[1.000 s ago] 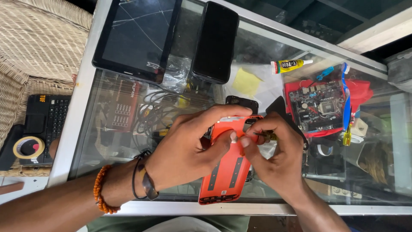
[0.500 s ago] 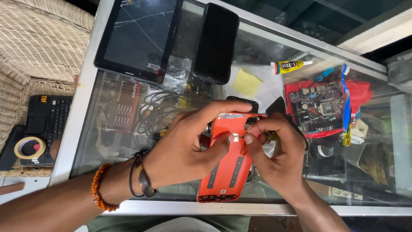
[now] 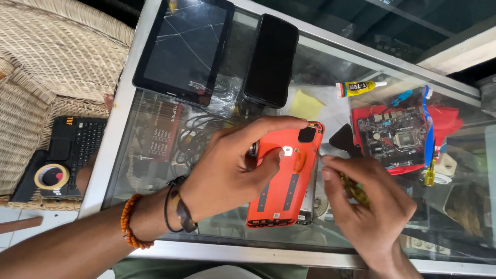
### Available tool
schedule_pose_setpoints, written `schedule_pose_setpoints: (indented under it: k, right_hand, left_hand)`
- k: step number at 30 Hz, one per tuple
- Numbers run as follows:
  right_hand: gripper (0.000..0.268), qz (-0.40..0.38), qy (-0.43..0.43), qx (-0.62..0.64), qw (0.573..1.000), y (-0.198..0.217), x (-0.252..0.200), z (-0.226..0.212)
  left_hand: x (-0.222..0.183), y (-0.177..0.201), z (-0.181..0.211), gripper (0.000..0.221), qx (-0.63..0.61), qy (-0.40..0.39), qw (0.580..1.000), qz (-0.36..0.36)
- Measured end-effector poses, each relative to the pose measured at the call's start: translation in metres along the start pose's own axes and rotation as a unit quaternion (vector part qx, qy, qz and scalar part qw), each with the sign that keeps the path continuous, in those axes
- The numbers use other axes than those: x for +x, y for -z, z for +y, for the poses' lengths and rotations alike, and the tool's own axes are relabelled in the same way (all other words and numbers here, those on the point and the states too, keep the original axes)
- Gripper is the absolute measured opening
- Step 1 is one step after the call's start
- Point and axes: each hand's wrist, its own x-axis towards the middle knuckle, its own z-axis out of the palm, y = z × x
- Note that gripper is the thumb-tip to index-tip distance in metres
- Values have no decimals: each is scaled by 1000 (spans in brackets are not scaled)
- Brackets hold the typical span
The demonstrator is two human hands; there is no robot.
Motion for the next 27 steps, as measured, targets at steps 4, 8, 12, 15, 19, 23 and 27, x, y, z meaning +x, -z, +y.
schedule_pose_setpoints:
  k: [4, 8, 12, 15, 19, 23, 27]
  right_hand:
    - [12, -21, -2, -7, 1000, -4, 0, -2]
    - [12, -29, 13, -15, 999, -5, 3, -4]
    - [10, -29, 18, -10, 999, -6, 4, -6]
    - [12, -41, -5, 0, 999, -6, 4, -7]
    - [11, -45, -3, -2, 999, -6, 6, -10]
    - [14, -56, -29, 46, 997, -5, 3, -7]
    - [13, -66, -85, 90, 990, -6, 0, -3]
  left_hand:
    - [1, -1, 1, 46, 0, 19, 1000, 2]
    - [0, -2, 2, 49, 21, 19, 1000, -5]
    - [-1, -2, 2, 47, 27, 33, 999, -3]
    - [-3, -3, 0, 46, 21, 7, 1000, -9]
    - [-4, -3, 0, 46, 7, 13, 1000, -11]
    - [-6, -5, 2, 41, -7, 28, 1000, -6]
    - [-7, -7, 1, 36, -51, 60, 997, -1]
